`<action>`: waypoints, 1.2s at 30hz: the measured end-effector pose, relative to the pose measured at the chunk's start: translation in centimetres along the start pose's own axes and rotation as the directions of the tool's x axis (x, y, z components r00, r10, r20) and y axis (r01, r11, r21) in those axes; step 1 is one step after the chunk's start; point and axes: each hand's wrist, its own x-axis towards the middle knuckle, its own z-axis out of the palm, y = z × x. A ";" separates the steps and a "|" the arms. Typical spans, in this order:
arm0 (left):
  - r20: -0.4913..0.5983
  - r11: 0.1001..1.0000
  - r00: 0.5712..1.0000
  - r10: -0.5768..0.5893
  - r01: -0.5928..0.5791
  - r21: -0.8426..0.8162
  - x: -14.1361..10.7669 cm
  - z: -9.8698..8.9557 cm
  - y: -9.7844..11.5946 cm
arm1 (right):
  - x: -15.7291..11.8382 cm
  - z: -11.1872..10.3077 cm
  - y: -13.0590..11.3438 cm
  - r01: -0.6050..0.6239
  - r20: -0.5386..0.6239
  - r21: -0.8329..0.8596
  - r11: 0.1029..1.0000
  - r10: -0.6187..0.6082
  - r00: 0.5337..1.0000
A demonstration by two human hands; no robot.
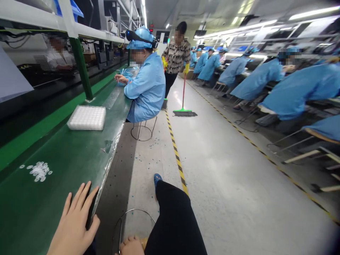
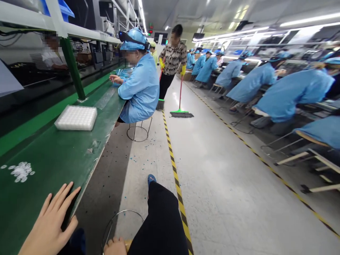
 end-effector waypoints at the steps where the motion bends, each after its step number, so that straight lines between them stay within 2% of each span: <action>1: 0.006 1.000 1.000 -0.001 0.001 0.000 0.0 0.0 0.0 | -0.1 -0.1 0.0 0.002 -0.003 0.005 1.000 -0.002 1.000; 8: 0.079 0.999 0.996 -0.032 0.035 -0.035 0.1 -0.2 0.0 | -1.4 -1.6 -0.3 0.015 -0.022 0.032 0.999 -0.014 1.000; 24: 0.069 1.000 0.998 -0.012 0.013 -0.011 0.2 -0.3 0.0 | -2.5 -3.9 -0.9 0.005 0.001 0.044 0.999 -0.005 1.000; 36: 0.082 0.999 0.996 -0.031 0.035 -0.039 0.2 -0.3 0.0 | -2.8 -3.9 -1.1 0.001 -0.030 0.044 0.999 0.000 1.000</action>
